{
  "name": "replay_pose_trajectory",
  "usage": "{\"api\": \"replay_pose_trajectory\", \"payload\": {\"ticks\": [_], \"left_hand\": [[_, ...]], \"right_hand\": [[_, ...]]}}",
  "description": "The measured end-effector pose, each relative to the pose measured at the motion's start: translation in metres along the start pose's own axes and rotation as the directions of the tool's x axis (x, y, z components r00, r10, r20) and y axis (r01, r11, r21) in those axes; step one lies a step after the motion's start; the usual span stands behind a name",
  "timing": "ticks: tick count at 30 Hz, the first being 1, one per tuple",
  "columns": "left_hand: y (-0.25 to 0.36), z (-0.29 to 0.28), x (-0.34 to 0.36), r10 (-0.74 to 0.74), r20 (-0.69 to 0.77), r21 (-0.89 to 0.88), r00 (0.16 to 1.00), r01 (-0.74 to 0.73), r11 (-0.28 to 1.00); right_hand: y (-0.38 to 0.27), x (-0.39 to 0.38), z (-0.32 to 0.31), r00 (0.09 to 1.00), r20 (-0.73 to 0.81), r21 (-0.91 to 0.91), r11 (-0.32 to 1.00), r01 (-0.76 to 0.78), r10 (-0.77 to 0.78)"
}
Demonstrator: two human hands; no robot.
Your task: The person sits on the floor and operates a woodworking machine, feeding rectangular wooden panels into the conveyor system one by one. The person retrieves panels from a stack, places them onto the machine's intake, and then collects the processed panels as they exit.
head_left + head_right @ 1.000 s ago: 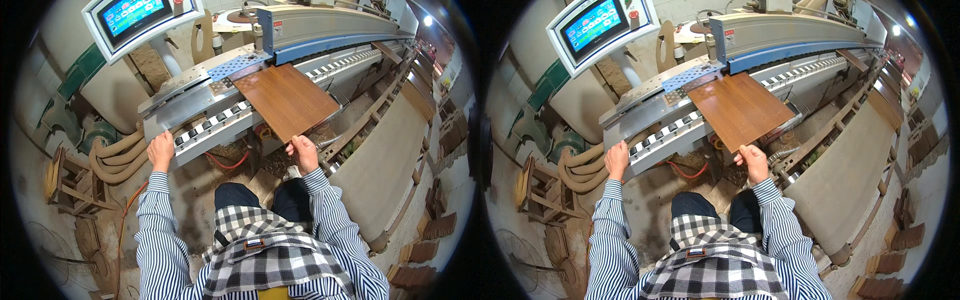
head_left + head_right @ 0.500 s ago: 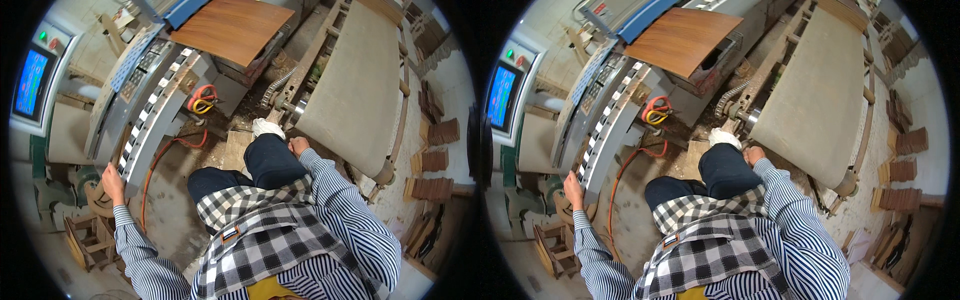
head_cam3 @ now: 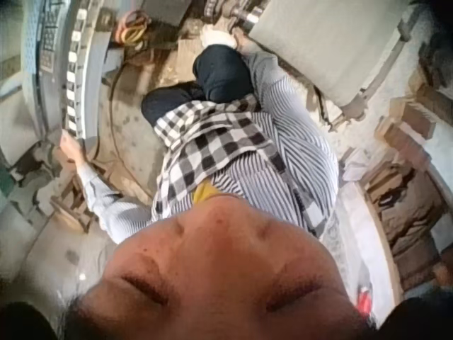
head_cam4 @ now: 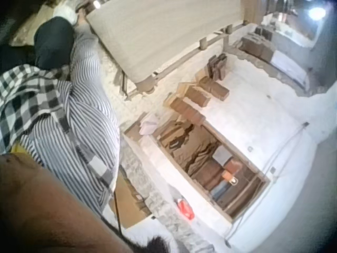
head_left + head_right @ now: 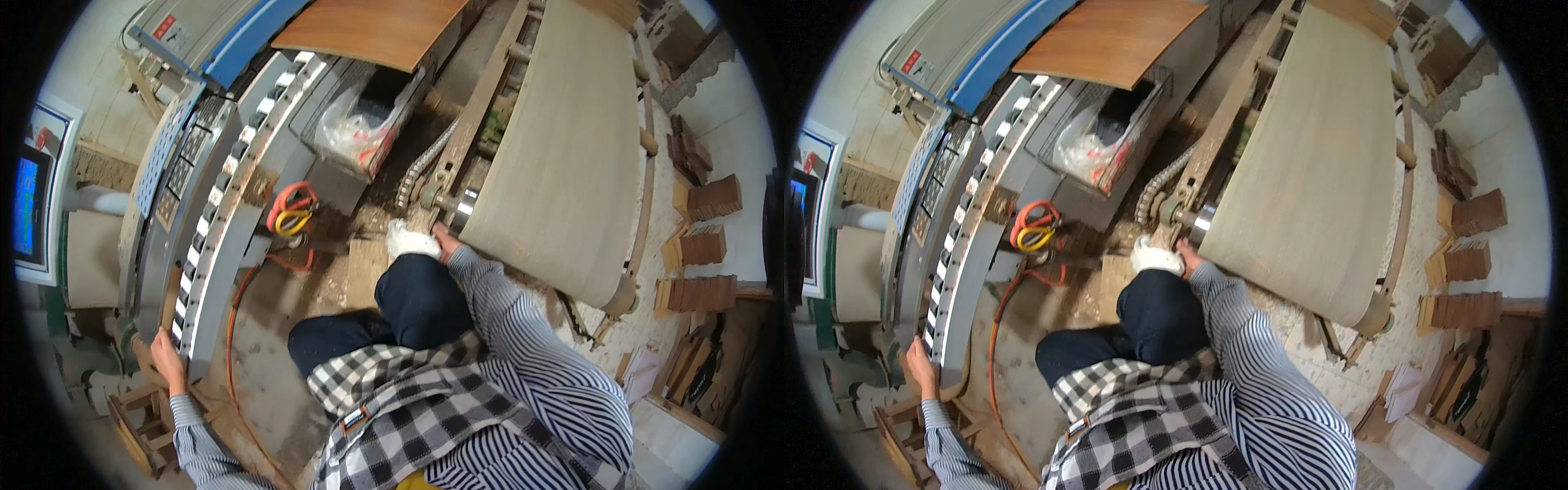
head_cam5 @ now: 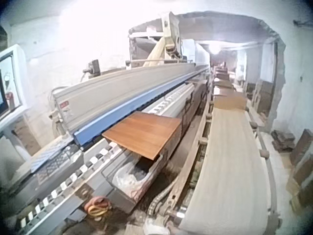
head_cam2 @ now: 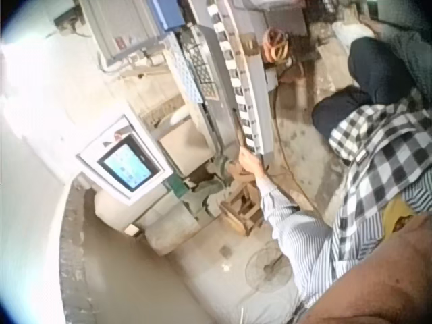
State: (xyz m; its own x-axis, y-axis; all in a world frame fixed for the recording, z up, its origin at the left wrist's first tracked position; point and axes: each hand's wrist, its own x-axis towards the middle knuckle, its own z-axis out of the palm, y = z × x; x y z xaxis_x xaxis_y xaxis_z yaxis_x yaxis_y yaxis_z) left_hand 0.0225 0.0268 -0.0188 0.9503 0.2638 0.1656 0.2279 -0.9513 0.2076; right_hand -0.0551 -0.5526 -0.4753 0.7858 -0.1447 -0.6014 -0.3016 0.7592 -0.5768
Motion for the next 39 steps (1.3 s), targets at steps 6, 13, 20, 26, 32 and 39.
{"api": "replay_pose_trajectory", "payload": {"ticks": [6, 13, 20, 26, 32, 39], "left_hand": [[-0.008, -0.001, -0.023, -0.074, 0.031, -0.063, 0.997, 0.075, 0.995], [0.01, 0.007, -0.013, 0.0, 0.032, -0.124, 0.999, 0.004, 0.992], [0.006, -0.001, -0.018, -0.019, 0.044, -0.145, 0.999, 0.025, 0.989], [0.009, 0.002, -0.009, 0.033, 0.028, -0.093, 0.999, -0.031, 0.995], [0.015, 0.001, -0.013, 0.003, 0.014, -0.127, 1.0, -0.001, 0.992], [0.012, 0.003, -0.014, -0.001, -0.012, -0.117, 1.0, 0.0, 0.993]], "right_hand": [[0.026, 0.039, -0.012, 0.98, -0.01, 0.07, 0.978, -0.199, 0.2], [0.022, 0.058, -0.019, 0.933, -0.329, -0.837, 0.504, -0.215, -0.147], [-0.062, -0.043, 0.082, 0.912, -0.33, -0.944, 0.11, -0.312, -0.244], [-0.047, -0.015, 0.065, 0.917, -0.354, -0.929, 0.183, -0.322, -0.181], [-0.054, -0.009, 0.077, 0.967, -0.212, -0.55, -0.835, 0.001, 0.142], [-0.076, -0.036, 0.102, 0.931, -0.256, -0.309, -0.935, 0.175, 0.259]]}}
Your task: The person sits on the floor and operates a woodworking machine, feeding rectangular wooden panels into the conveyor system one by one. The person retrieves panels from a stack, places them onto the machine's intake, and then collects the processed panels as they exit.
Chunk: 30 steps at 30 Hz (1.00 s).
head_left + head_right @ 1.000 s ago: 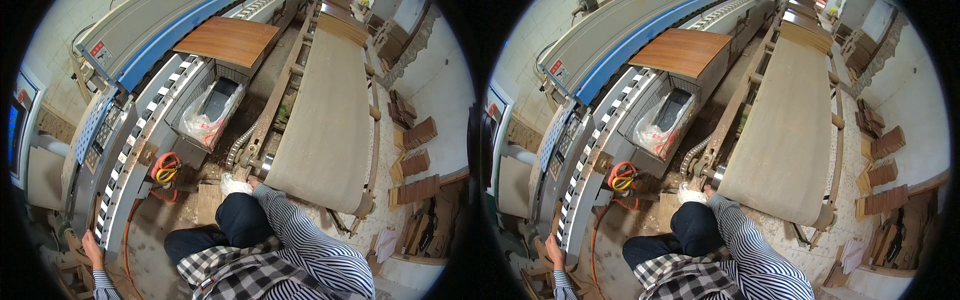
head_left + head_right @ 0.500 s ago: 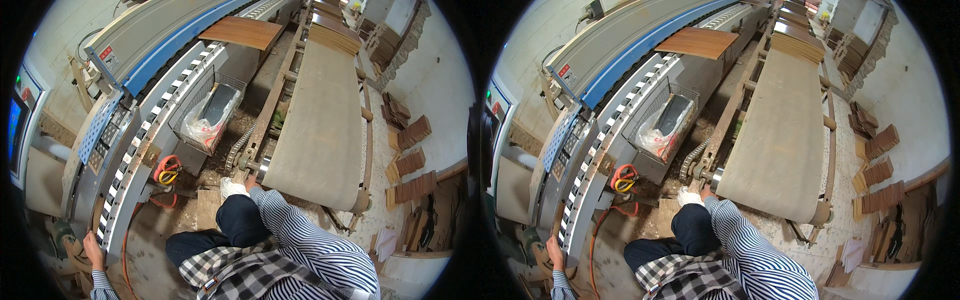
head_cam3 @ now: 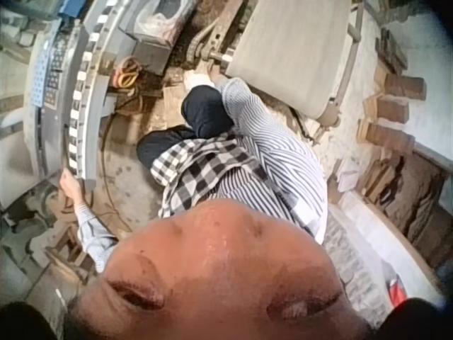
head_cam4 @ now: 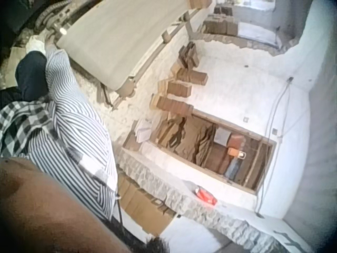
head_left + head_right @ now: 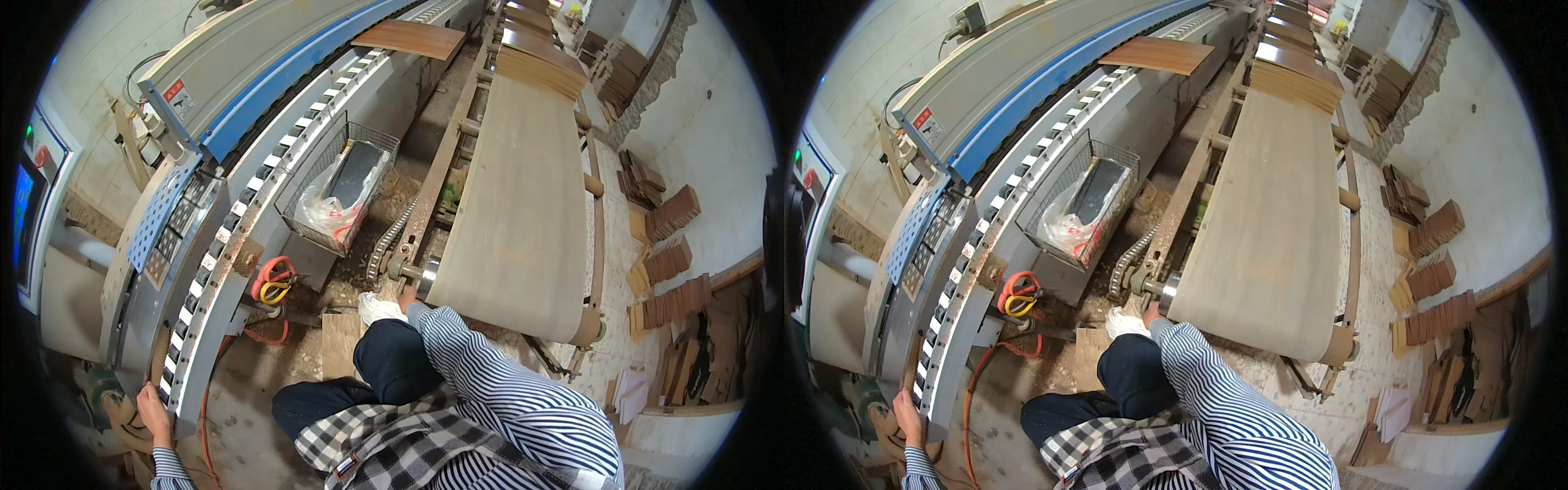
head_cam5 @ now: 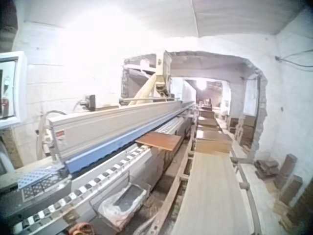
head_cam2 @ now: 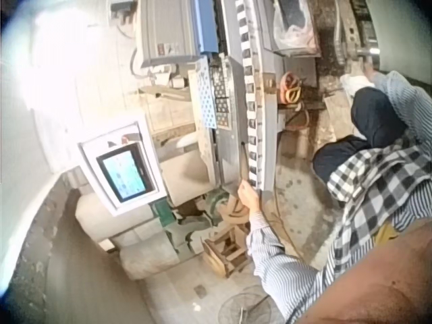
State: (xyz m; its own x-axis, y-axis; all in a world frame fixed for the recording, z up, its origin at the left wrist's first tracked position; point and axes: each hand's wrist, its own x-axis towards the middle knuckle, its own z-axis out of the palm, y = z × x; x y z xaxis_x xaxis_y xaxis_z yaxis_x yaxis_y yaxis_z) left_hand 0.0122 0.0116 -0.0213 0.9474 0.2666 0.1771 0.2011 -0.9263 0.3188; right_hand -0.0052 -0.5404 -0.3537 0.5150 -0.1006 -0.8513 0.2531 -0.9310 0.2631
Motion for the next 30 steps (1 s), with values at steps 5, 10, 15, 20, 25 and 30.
{"api": "replay_pose_trajectory", "payload": {"ticks": [5, 10, 15, 20, 25, 30], "left_hand": [[-0.006, 0.002, 0.002, 0.0, -0.002, -0.016, 1.0, 0.0, 1.0], [-0.002, 0.0, 0.002, -0.006, 0.019, 0.006, 1.0, 0.006, 1.0], [0.0, -0.002, 0.002, -0.013, 0.036, 0.001, 0.999, 0.013, 1.0], [0.005, -0.003, -0.001, -0.03, 0.034, -0.003, 0.999, 0.03, 1.0], [-0.004, 0.001, 0.002, -0.01, 0.03, -0.013, 1.0, 0.01, 1.0], [0.0, -0.002, 0.003, -0.009, 0.051, -0.005, 0.999, 0.009, 1.0]], "right_hand": [[-0.004, 0.005, 0.006, 0.993, -0.083, -0.109, 0.99, -0.09, 0.081], [-0.003, 0.004, 0.004, 0.992, -0.11, -0.108, 0.991, -0.077, 0.065], [-0.008, 0.012, 0.008, 0.992, -0.102, -0.092, 0.992, -0.086, 0.076], [-0.01, 0.03, 0.018, 0.992, -0.098, -0.054, 0.995, -0.082, 0.076], [-0.014, 0.049, 0.026, 0.992, -0.103, -0.029, 0.996, -0.083, 0.079], [-0.017, 0.069, 0.035, 0.991, -0.103, -0.008, 0.996, -0.089, 0.088]]}}
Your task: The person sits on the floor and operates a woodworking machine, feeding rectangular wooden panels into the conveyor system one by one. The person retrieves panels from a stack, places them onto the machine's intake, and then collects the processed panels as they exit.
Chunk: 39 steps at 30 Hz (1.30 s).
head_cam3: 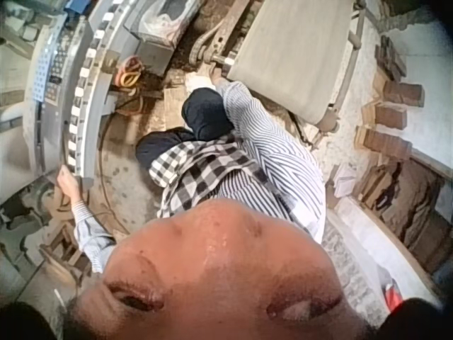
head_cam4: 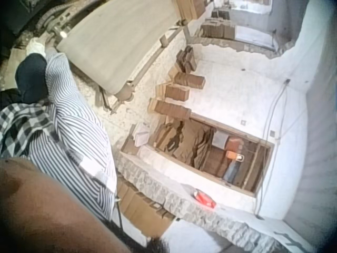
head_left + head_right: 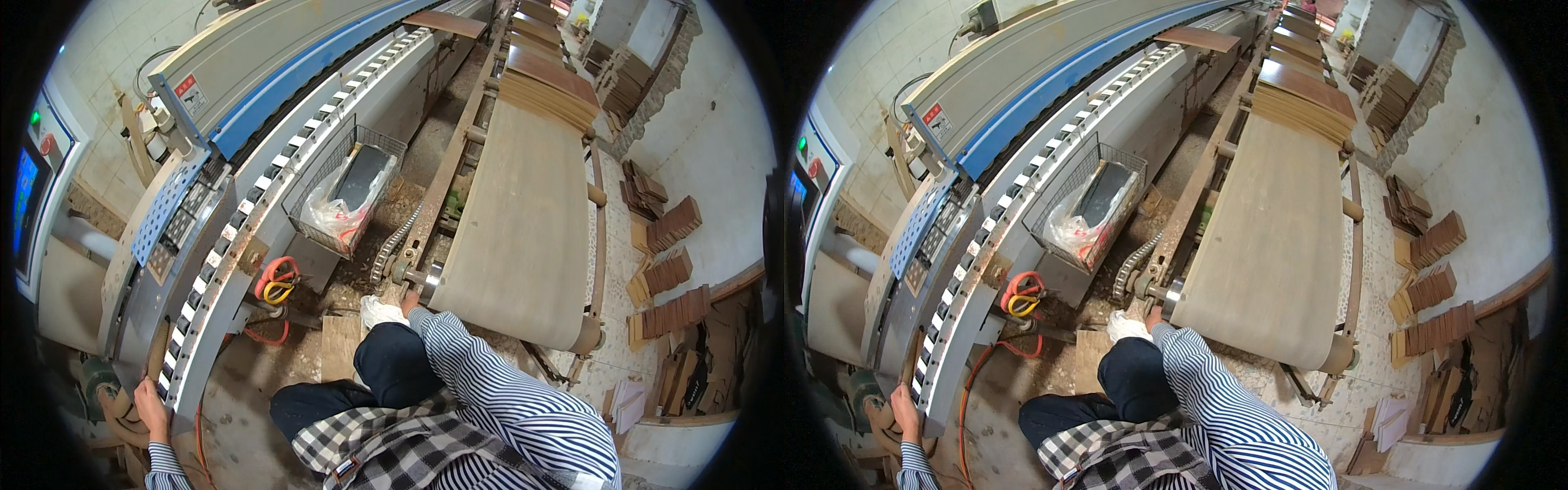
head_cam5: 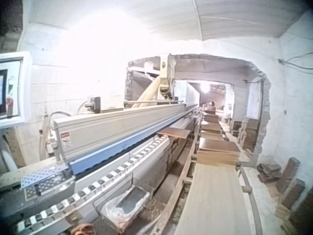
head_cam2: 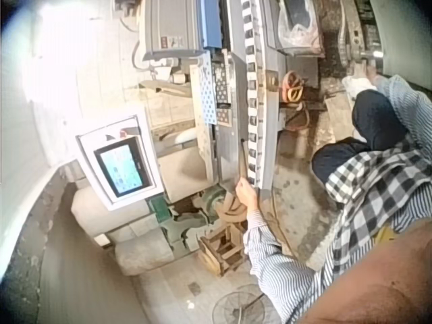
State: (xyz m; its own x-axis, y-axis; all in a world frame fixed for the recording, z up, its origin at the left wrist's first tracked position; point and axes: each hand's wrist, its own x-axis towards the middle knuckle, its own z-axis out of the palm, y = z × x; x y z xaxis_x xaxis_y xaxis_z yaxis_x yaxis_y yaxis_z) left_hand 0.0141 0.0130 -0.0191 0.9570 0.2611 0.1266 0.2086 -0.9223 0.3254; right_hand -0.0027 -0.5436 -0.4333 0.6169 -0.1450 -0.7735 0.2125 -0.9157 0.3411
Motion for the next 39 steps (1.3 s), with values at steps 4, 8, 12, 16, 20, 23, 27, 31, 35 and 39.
{"api": "replay_pose_trajectory", "payload": {"ticks": [4, 8, 12, 16, 20, 23, 27, 31, 35, 39], "left_hand": [[0.001, 0.0, -0.001, -0.005, 0.002, -0.013, 1.0, 0.005, 1.0], [0.004, -0.001, -0.002, -0.005, -0.001, -0.01, 1.0, 0.005, 1.0], [0.005, -0.001, -0.003, -0.004, -0.016, -0.019, 1.0, 0.003, 1.0], [0.007, -0.002, -0.003, -0.004, -0.013, -0.001, 1.0, 0.004, 1.0], [0.003, 0.0, -0.002, -0.013, -0.013, 0.003, 1.0, 0.013, 1.0], [0.003, 0.001, -0.003, -0.022, -0.026, 0.0, 0.999, 0.022, 1.0], [0.004, 0.0, -0.003, -0.005, -0.026, 0.005, 1.0, 0.005, 1.0], [0.007, -0.001, -0.004, 0.035, -0.038, 0.002, 0.999, -0.035, 0.999], [0.003, 0.001, -0.002, 0.041, -0.035, -0.015, 0.999, -0.042, 0.999], [0.004, 0.0, -0.005, 0.02, -0.039, -0.018, 0.999, -0.021, 1.0]], "right_hand": [[-0.003, 0.011, 0.007, 1.0, 0.006, 0.013, 1.0, -0.005, 0.005], [-0.005, 0.022, 0.013, 1.0, 0.004, 0.011, 1.0, -0.003, 0.003], [-0.009, 0.029, 0.017, 1.0, 0.003, 0.009, 1.0, -0.004, 0.004], [-0.011, 0.035, 0.018, 1.0, 0.006, 0.009, 1.0, -0.012, 0.012], [-0.013, 0.043, 0.021, 1.0, 0.008, -0.003, 1.0, -0.008, 0.008], [-0.015, 0.049, 0.023, 1.0, 0.005, -0.009, 1.0, -0.007, 0.008], [-0.018, 0.056, 0.027, 1.0, 0.008, -0.014, 1.0, -0.008, 0.008], [-0.021, 0.069, 0.035, 1.0, 0.011, -0.045, 0.999, -0.008, 0.008], [-0.02, 0.072, 0.035, 1.0, 0.003, -0.037, 0.999, -0.014, 0.014], [-0.018, 0.065, 0.03, 1.0, -0.006, -0.024, 1.0, -0.019, 0.019]]}}
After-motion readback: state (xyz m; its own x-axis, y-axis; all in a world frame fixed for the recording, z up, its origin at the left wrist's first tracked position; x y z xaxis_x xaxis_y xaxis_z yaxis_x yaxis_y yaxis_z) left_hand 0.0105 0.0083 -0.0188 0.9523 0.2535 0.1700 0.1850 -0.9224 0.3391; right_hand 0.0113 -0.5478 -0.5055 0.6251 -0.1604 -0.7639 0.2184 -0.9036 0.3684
